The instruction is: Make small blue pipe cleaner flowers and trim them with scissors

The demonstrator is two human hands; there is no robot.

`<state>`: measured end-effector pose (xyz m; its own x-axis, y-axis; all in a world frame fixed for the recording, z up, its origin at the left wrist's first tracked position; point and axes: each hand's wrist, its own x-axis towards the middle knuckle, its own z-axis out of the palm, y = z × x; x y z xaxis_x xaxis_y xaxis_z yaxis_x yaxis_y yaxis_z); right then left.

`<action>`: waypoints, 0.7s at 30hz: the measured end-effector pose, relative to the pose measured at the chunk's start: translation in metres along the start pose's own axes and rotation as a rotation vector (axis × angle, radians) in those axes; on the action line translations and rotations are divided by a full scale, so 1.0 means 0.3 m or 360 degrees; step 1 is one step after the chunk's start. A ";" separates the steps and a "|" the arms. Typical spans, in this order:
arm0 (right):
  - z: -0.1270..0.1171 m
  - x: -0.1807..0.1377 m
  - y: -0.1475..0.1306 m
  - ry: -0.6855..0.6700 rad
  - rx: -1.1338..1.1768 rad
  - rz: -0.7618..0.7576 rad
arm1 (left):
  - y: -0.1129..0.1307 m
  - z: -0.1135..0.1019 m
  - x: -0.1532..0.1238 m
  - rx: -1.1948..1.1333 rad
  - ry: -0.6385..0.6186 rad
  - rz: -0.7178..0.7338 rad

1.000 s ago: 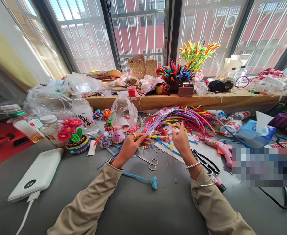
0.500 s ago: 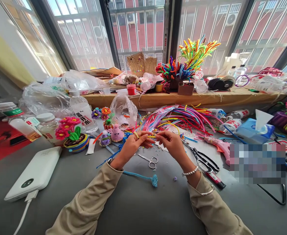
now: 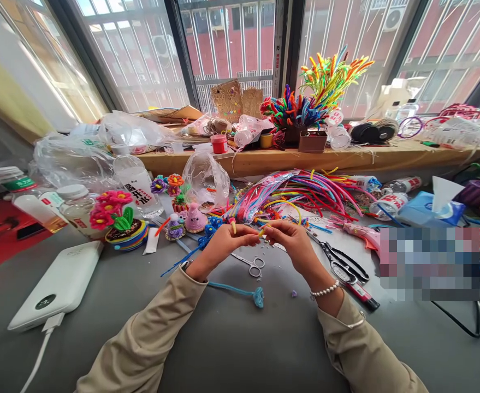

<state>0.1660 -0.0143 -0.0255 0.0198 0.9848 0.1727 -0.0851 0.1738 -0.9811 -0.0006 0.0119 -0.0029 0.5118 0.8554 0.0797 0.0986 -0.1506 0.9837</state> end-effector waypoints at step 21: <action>0.018 0.006 0.039 -0.0058 0.0256 0.0093 | -0.003 0.013 0.000 -0.0583 0.0228 -0.0241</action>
<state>0.1597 -0.0104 -0.0361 -0.0259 0.9922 0.1219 -0.2437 0.1120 -0.9634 0.0028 0.0101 -0.0044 0.3885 0.9185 -0.0738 -0.1594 0.1459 0.9764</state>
